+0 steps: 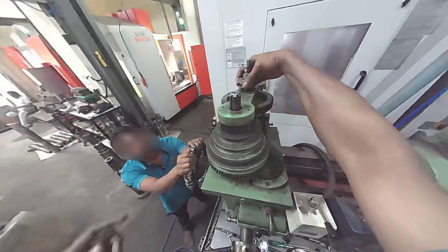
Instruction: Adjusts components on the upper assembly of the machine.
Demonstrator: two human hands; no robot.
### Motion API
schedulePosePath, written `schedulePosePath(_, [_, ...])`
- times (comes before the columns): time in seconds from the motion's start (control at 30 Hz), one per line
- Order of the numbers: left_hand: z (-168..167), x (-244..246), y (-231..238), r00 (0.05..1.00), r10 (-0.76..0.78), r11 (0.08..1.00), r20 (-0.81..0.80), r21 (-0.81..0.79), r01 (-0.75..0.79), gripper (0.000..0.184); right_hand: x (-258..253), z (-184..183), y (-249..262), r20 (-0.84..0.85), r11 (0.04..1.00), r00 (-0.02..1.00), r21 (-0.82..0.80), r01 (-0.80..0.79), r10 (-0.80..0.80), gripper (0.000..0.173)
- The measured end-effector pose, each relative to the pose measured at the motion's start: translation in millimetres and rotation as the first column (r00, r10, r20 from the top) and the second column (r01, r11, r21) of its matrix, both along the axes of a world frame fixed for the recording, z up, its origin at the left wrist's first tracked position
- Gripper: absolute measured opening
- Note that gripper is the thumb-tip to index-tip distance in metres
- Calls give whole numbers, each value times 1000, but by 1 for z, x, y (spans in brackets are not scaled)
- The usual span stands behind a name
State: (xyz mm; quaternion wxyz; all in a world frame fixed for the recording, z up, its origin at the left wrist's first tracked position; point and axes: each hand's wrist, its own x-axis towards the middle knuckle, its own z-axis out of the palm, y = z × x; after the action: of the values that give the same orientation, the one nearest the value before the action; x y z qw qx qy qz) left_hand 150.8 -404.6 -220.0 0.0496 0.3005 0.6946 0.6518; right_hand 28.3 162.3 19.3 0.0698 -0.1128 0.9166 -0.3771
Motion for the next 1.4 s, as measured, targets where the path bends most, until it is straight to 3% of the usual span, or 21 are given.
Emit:
schedulePosePath(0.1, [75, -48, 66, 960, -39, 998, -278, -48, 27, 40, -4, 0, 6, -6, 997, 997, 27, -73, 74, 28])
schedulePosePath(0.2, [135, -90, 148, 938, -14, 995, -346, -101, -22, 36, -8, -2, 10, 10, 991, 992, 33, -128, 127, 30])
schedulePosePath(0.3, [173, -133, 228, 966, -59, 989, -251, -149, 22, 36, -11, -2, 12, 4, 985, 986, 40, -168, 168, 32])
schedulePosePath(0.5, [194, -167, 341, 993, -94, 980, -73, -185, 79, 57, -17, -6, 20, -16, 975, 976, 43, -216, 217, 36])
schedulePosePath(0.67, [193, -166, 365, 993, -98, 939, -64, -336, 71, 65, -17, -10, 24, -35, 967, 968, -41, -251, 249, 29])
schedulePosePath(0.77, [185, -171, 366, 991, -44, 970, -127, -245, 11, 59, -16, -10, 20, -51, 968, 969, -48, -246, 243, 30])
schedulePosePath(0.97, [201, -157, 371, 995, -66, 954, -79, -298, 39, 56, -2, -2, 4, -71, 998, 996, 43, -43, 46, 12])
schedulePosePath(1.17, [213, -167, 378, 997, -60, 941, 57, -330, 76, 65, 5, 1, -7, -45, 988, 988, 31, 150, -149, 13])
schedulePosePath(1.3, [219, -171, 382, 995, -89, 926, 46, -365, 99, 62, 15, 5, -14, -54, 976, 976, 41, 214, -212, 19])
schedulePosePath(1.4, [222, -173, 385, 993, -118, 898, -32, -430, 93, 50, 19, 4, -18, -99, 960, 960, 70, 270, -263, 18])
